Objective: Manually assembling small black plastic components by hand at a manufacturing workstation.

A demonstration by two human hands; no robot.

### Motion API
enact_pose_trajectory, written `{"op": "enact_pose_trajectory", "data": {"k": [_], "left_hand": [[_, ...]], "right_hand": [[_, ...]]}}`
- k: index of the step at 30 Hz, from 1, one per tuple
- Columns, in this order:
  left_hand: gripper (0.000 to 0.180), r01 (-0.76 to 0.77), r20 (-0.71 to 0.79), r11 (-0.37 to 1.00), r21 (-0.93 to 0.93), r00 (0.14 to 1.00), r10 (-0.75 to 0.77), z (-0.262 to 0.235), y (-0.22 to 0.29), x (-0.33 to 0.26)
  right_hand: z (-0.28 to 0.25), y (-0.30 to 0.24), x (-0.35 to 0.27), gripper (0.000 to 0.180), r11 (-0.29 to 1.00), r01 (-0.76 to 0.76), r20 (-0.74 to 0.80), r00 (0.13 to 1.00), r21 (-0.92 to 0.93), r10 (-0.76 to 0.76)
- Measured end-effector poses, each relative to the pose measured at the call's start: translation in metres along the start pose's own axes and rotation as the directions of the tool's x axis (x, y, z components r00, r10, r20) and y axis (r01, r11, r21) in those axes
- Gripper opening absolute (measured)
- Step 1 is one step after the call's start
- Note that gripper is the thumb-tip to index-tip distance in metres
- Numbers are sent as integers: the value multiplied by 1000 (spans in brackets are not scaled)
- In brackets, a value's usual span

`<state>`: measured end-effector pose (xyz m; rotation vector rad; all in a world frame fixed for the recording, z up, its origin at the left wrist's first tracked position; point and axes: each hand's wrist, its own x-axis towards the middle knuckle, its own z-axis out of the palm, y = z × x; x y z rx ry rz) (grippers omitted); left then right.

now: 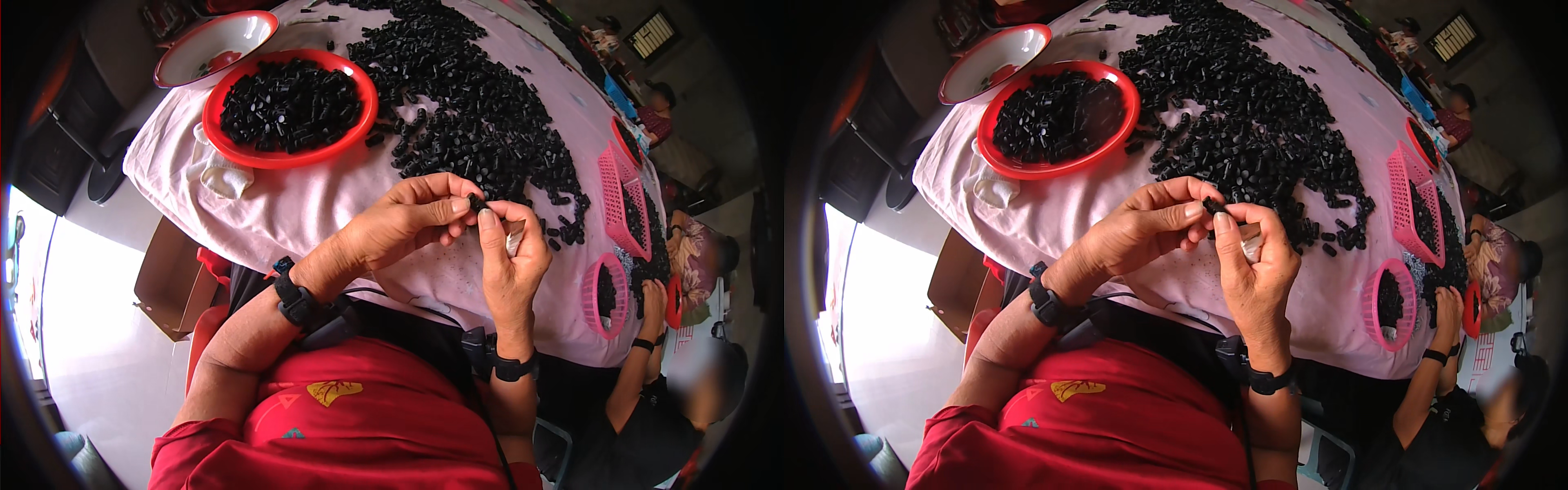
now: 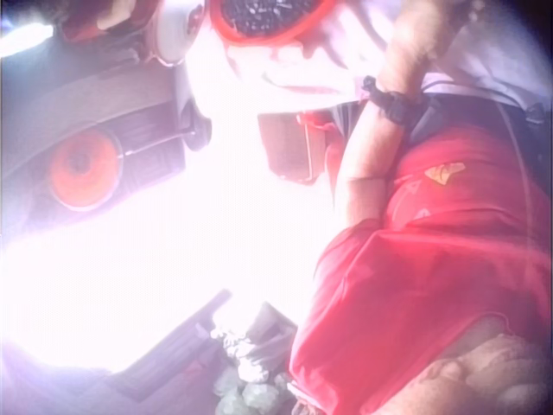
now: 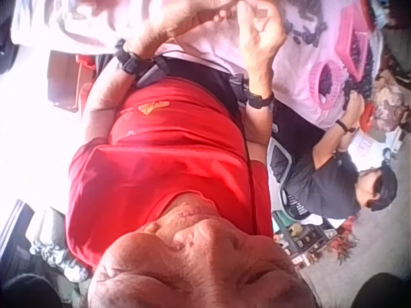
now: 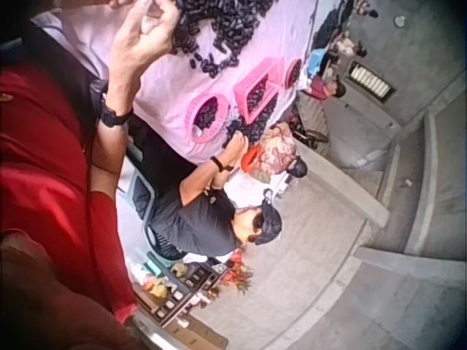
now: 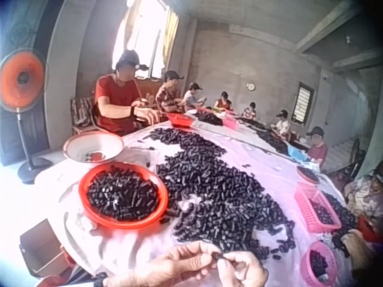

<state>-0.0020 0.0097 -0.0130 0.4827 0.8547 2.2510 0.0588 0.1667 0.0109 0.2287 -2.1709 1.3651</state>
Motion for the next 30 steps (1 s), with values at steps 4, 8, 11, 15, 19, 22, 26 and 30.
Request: {"op": "enact_pose_trajectory", "data": {"k": [4,8,11,15,19,22,26,30], "left_hand": [[24,-28,-20,998,58,999,30,-4,-4,2],[24,-47,22,998,33,999,46,-4,-3,1],[24,-34,104,999,29,994,30,-5,-2,0],[25,-2,128,998,57,992,-6,0,0,-2],[27,7,157,997,79,987,-19,1,0,-2],[27,18,131,994,105,991,-31,2,0,-2],[28,32,136,995,97,990,-45,1,-1,-2],[30,33,122,994,100,992,-45,2,-3,-1]], "right_hand": [[1,-7,-4,17,994,44,73,997,-99,-37],[-8,-10,-2,29,985,-25,79,996,-168,39],[-12,-5,1,35,959,98,124,990,-267,-67],[-14,0,0,47,919,111,182,982,-378,-44],[-10,0,0,54,937,74,135,990,-341,-29],[-11,0,0,56,900,87,157,987,-427,-21],[-12,2,0,56,876,101,158,987,-472,-29],[-11,5,-1,56,853,132,136,988,-505,-72]]}}
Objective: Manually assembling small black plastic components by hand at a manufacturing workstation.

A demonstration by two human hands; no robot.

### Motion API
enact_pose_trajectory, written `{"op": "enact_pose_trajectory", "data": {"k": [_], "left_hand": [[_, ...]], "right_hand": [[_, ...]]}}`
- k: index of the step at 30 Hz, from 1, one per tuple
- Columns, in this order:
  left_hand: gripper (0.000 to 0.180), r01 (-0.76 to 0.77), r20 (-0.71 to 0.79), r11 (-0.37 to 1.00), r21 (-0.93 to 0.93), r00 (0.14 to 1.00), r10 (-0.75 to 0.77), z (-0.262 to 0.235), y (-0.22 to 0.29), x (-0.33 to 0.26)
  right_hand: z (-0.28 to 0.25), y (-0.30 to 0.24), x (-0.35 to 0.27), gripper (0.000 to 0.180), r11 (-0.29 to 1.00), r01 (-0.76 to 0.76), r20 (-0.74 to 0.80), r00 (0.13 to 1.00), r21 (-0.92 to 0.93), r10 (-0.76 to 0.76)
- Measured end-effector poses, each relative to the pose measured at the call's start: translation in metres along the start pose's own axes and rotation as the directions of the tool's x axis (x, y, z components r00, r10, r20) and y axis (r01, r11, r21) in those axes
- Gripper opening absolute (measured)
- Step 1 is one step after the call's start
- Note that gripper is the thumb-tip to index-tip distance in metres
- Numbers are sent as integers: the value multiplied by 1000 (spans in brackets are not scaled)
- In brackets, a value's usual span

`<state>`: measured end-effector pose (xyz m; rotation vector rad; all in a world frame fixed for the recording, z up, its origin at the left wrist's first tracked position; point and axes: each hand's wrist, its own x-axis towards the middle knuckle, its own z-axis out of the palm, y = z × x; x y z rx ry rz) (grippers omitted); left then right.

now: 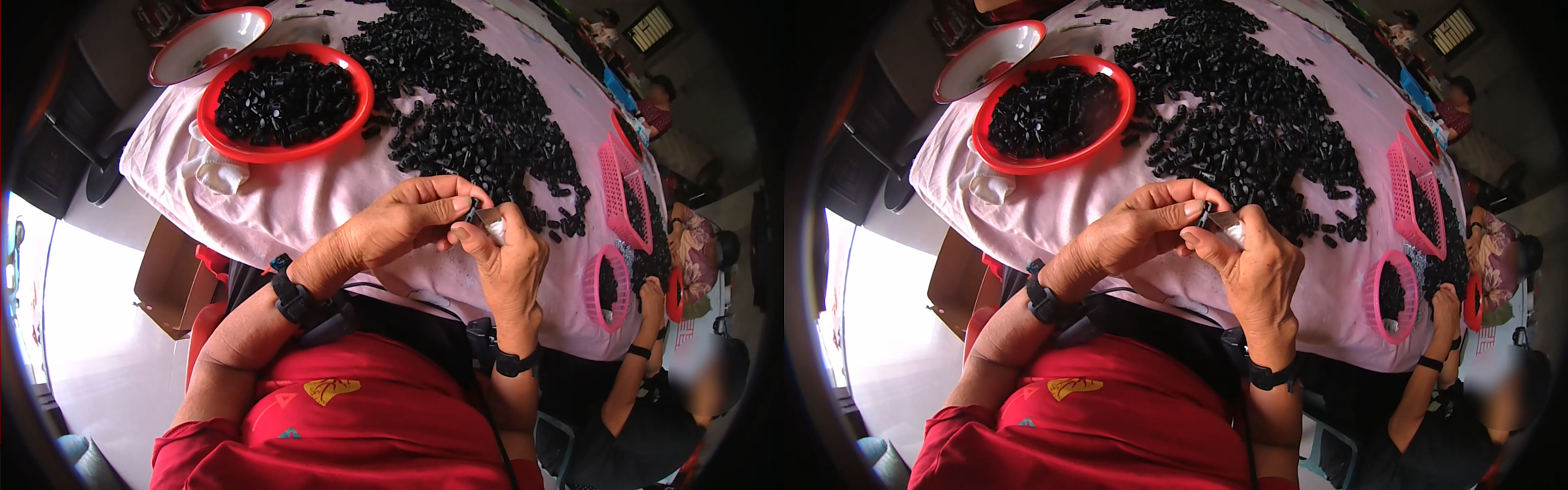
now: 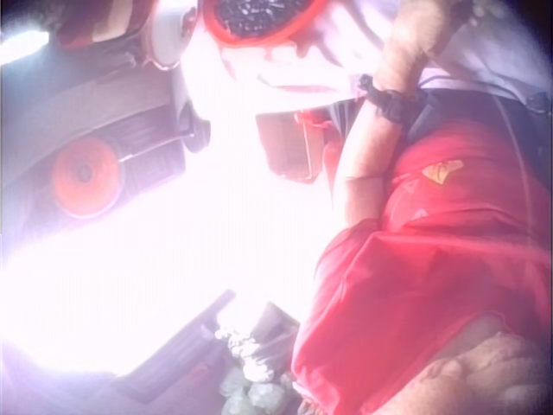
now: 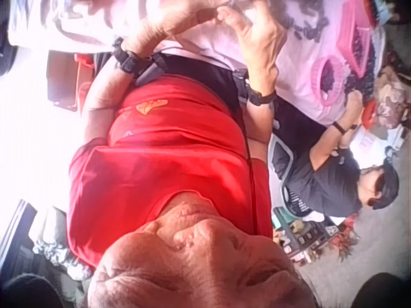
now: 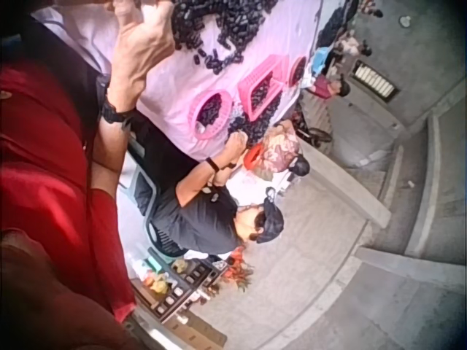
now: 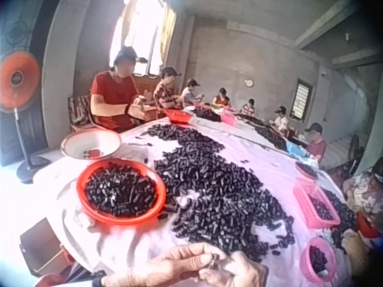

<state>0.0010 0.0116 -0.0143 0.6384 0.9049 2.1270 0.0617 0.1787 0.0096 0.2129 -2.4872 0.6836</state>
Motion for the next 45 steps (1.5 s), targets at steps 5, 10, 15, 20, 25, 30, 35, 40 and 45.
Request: {"op": "enact_pose_trajectory", "data": {"k": [5,10,15,20,25,30,35,40,45], "left_hand": [[30,4,-11,1000,14,1000,-4,0,0,-1],[30,-19,0,1000,11,1000,19,-1,-1,0],[30,-12,4,1000,0,1000,12,-2,-1,0],[30,-10,-21,1000,25,1000,10,-2,-1,1],[30,-11,-7,1000,9,1000,11,-2,-1,0],[29,-5,-17,1000,-2,1000,5,-1,-2,0],[29,-1,-29,1000,13,1000,2,-1,-2,1],[28,-10,-19,1000,-2,1000,10,-1,-2,0],[28,-12,-17,1000,0,1000,12,-1,-3,0]], "right_hand": [[3,2,0,55,1000,-4,-13,1000,16,4],[3,2,-1,55,999,-17,-3,1000,28,17],[3,1,0,55,1000,0,-5,1000,16,0],[2,0,1,55,1000,6,-5,1000,-15,-6],[2,-2,1,56,1000,1,-7,1000,-14,-1],[1,-2,0,56,999,12,-3,1000,-53,-12],[0,-4,2,56,999,22,-15,1000,-36,-22],[1,-3,1,56,999,10,-1,1000,-53,-11],[0,-3,1,56,998,6,10,1000,-56,-6]]}}
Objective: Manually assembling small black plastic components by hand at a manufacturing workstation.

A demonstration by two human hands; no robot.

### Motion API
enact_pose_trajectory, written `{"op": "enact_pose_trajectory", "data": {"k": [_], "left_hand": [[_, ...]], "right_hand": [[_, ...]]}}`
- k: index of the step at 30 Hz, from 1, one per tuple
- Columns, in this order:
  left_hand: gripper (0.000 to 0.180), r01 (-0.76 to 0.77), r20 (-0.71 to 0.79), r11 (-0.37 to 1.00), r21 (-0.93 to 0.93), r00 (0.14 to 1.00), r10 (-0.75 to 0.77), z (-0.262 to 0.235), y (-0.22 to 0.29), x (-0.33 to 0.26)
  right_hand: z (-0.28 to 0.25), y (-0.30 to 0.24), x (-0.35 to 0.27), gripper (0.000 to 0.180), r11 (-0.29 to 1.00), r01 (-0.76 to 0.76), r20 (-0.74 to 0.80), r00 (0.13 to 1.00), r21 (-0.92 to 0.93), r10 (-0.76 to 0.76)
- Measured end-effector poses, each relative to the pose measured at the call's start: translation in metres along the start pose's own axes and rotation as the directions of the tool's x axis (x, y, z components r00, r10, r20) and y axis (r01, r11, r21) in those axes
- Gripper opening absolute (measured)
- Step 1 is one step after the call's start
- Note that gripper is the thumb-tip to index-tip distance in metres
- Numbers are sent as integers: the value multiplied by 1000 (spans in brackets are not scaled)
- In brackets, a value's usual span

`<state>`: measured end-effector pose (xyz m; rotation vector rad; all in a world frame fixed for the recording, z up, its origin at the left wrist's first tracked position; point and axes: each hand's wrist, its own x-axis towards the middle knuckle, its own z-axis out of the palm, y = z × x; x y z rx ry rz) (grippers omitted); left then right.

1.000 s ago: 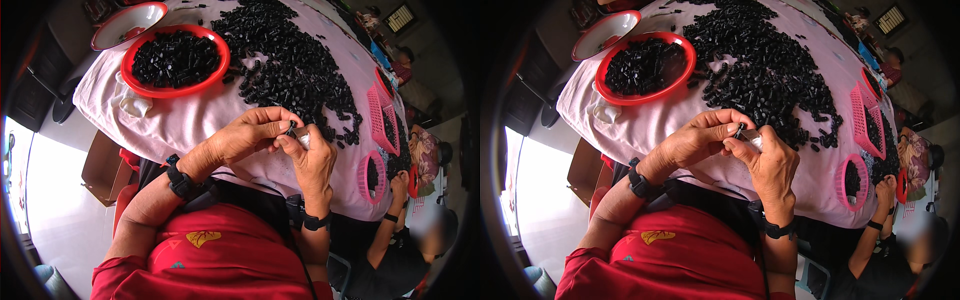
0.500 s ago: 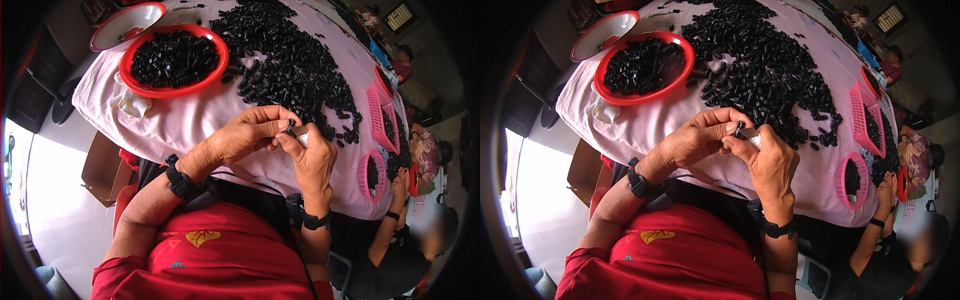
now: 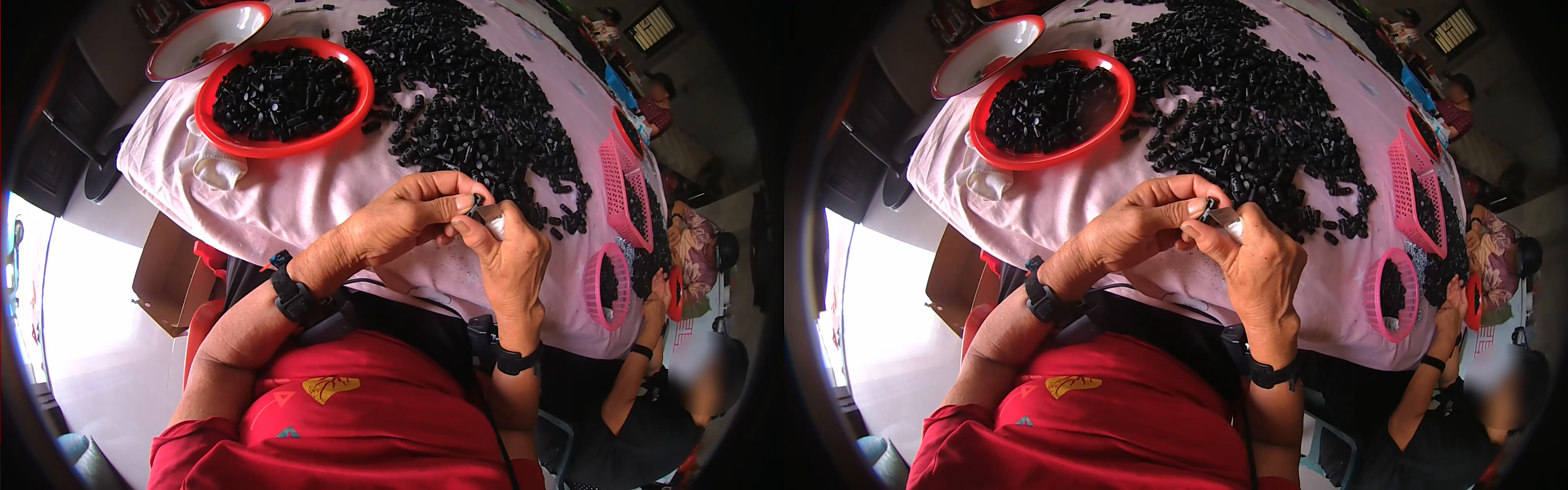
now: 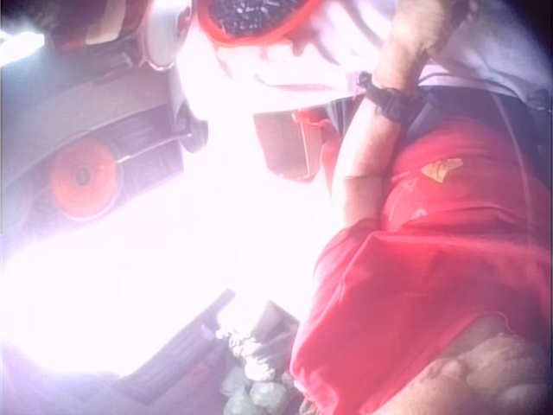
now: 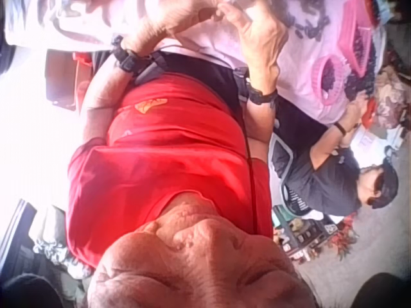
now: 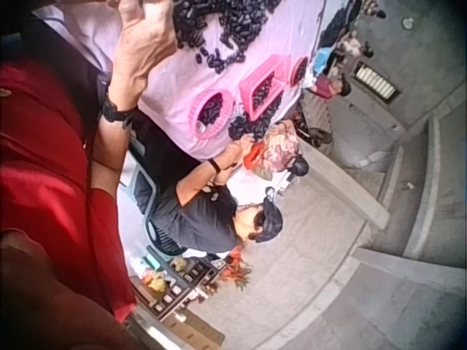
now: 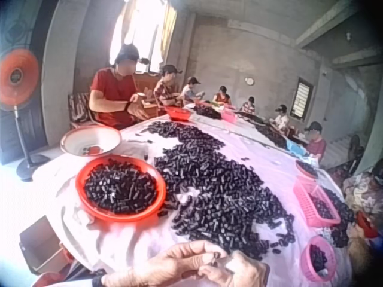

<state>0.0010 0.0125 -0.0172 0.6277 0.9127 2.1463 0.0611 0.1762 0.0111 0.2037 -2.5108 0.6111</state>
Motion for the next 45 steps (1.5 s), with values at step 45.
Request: {"op": "enact_pose_trajectory", "data": {"k": [45], "left_hand": [[26,1,4,999,-32,1000,-1,2,0,-1]], "right_hand": [[0,1,-1,54,998,6,19,1000,55,-7]]}}
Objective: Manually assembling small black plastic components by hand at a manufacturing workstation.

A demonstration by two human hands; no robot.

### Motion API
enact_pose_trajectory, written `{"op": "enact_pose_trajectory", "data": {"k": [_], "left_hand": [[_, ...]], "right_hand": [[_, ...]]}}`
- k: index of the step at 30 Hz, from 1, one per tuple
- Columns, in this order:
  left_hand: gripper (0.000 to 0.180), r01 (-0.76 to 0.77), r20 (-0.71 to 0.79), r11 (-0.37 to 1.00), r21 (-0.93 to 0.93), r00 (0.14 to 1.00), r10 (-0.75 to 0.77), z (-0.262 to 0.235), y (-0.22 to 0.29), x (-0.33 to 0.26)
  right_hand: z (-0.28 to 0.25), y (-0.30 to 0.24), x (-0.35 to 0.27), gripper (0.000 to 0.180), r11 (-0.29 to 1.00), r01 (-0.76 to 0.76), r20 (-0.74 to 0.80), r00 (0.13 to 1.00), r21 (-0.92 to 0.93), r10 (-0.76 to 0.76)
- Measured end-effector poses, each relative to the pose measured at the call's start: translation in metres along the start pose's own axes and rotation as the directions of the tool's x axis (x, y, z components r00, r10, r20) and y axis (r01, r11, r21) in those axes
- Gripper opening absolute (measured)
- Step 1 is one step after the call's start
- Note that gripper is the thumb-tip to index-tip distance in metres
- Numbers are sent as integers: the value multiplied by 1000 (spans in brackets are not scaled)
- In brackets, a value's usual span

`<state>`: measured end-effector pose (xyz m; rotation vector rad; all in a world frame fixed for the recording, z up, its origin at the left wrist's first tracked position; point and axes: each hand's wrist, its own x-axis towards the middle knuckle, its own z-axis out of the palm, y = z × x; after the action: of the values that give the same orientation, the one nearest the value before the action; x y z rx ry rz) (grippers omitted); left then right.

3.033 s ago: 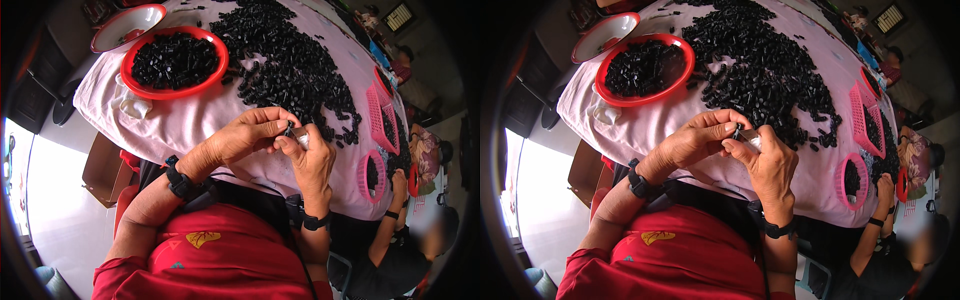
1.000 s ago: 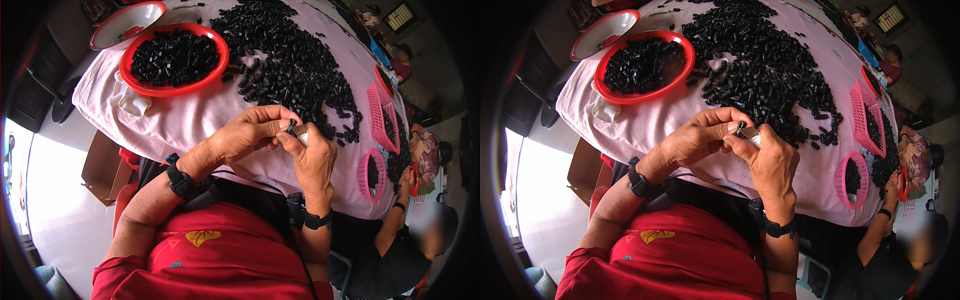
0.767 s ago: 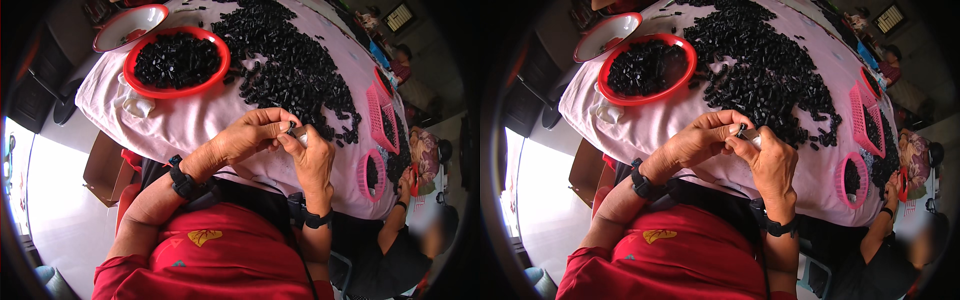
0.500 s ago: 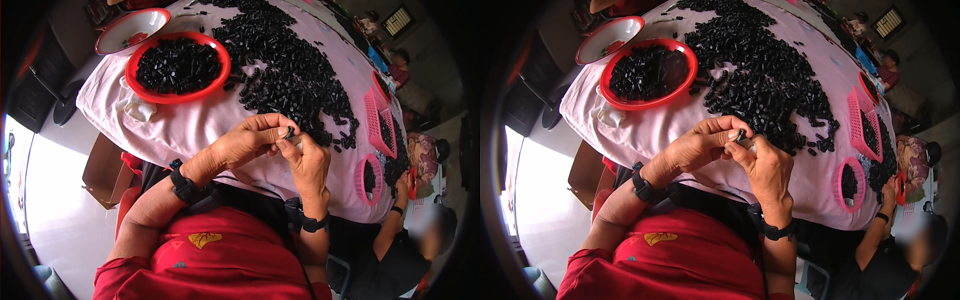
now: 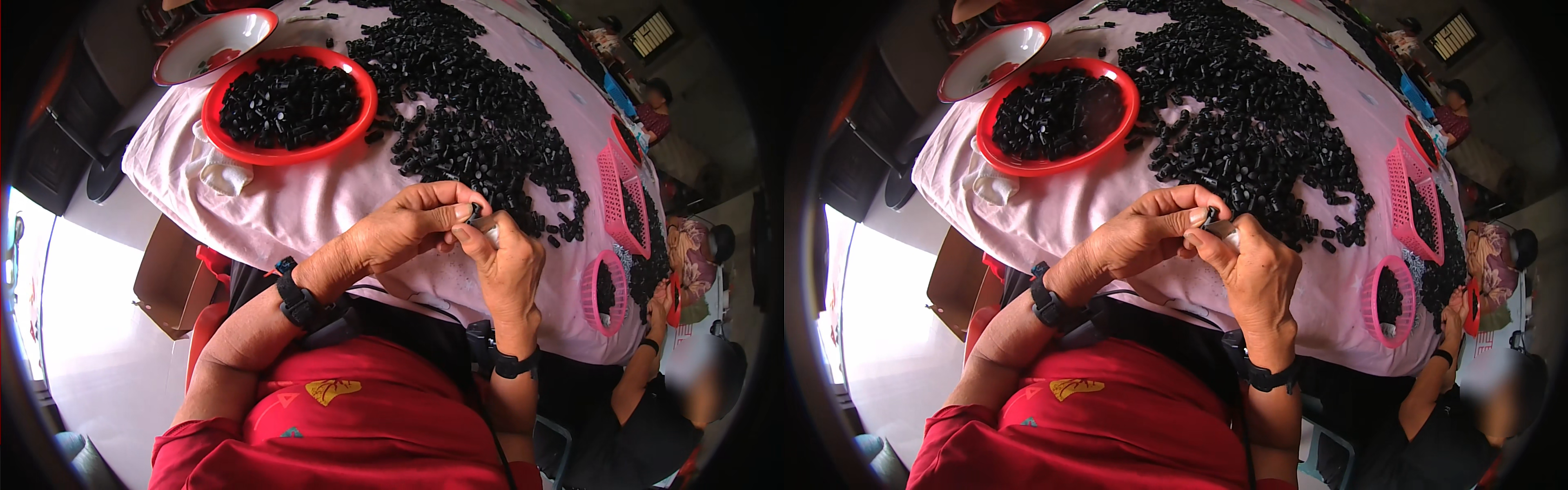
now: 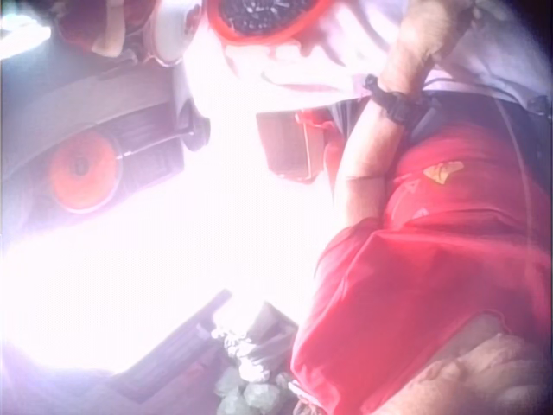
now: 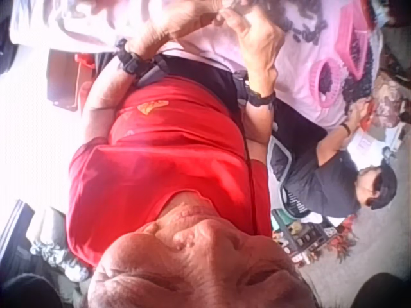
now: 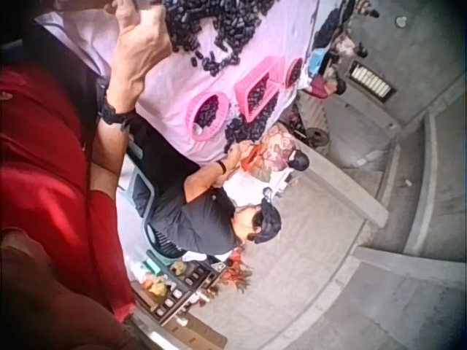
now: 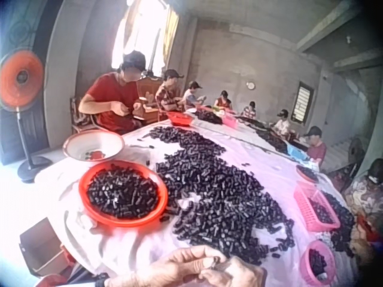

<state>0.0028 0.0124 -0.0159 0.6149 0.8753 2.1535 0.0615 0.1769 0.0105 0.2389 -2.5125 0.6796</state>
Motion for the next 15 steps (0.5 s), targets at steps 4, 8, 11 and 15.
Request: {"op": "enact_pose_trajectory", "data": {"k": [4,8,11,15], "left_hand": [[26,14,-16,1000,-21,1000,-15,0,0,0],[25,8,-22,1000,-14,1000,-8,1,1,-1],[27,27,-28,999,-17,999,-28,-2,3,-1],[33,56,-9,989,-137,998,-58,-2,5,-1]], "right_hand": [[-1,-5,1,49,1000,9,-15,1000,3,-9],[0,-6,1,47,999,13,-13,1000,33,-12],[0,-5,-1,41,997,48,43,998,66,-51],[-5,-20,4,17,837,-5,-26,999,548,23]]}}
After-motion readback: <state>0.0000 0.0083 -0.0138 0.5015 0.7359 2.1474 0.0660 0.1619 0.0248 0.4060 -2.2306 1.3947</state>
